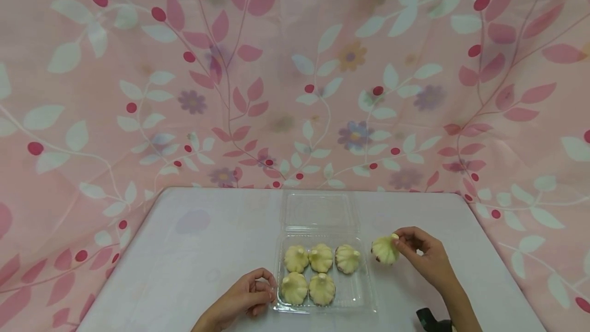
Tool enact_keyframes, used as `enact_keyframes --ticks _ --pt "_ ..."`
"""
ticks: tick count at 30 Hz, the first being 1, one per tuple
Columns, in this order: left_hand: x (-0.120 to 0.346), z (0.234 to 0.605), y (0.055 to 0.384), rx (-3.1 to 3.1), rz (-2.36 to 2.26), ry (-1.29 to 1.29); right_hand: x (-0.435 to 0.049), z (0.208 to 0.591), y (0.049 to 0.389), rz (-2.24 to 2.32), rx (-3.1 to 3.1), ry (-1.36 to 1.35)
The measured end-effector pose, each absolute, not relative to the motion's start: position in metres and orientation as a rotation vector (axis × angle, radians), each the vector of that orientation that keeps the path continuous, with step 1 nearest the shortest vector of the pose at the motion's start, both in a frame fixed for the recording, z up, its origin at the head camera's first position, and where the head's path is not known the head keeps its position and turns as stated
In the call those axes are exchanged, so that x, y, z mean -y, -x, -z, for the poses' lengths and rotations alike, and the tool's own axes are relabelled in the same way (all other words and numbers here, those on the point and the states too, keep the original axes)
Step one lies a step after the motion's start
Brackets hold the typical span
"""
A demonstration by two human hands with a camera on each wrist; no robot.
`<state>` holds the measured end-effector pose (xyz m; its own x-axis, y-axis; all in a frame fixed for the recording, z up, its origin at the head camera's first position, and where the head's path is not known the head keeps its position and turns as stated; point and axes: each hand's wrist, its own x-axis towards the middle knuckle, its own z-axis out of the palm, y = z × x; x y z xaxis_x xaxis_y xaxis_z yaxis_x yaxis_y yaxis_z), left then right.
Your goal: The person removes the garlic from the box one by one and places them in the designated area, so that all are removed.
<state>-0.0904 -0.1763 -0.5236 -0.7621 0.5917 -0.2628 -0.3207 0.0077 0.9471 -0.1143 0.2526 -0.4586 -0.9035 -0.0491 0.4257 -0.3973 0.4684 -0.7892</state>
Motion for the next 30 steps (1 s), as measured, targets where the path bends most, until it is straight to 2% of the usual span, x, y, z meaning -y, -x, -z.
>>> enact_keyframes --ticks 9,19,30 --pt "0.177 0.523 0.090 -1.643 -1.823 -0.283 -0.260 0.469 0.126 -1.412 2.409 -0.275" --pt "0.176 0.523 0.089 -1.649 -1.820 -0.289 -0.275 0.509 0.146 -1.317 2.464 -0.138" --pt "0.177 0.522 0.090 -1.630 -1.827 -0.288 -0.273 0.520 0.149 -1.364 2.488 -0.054"
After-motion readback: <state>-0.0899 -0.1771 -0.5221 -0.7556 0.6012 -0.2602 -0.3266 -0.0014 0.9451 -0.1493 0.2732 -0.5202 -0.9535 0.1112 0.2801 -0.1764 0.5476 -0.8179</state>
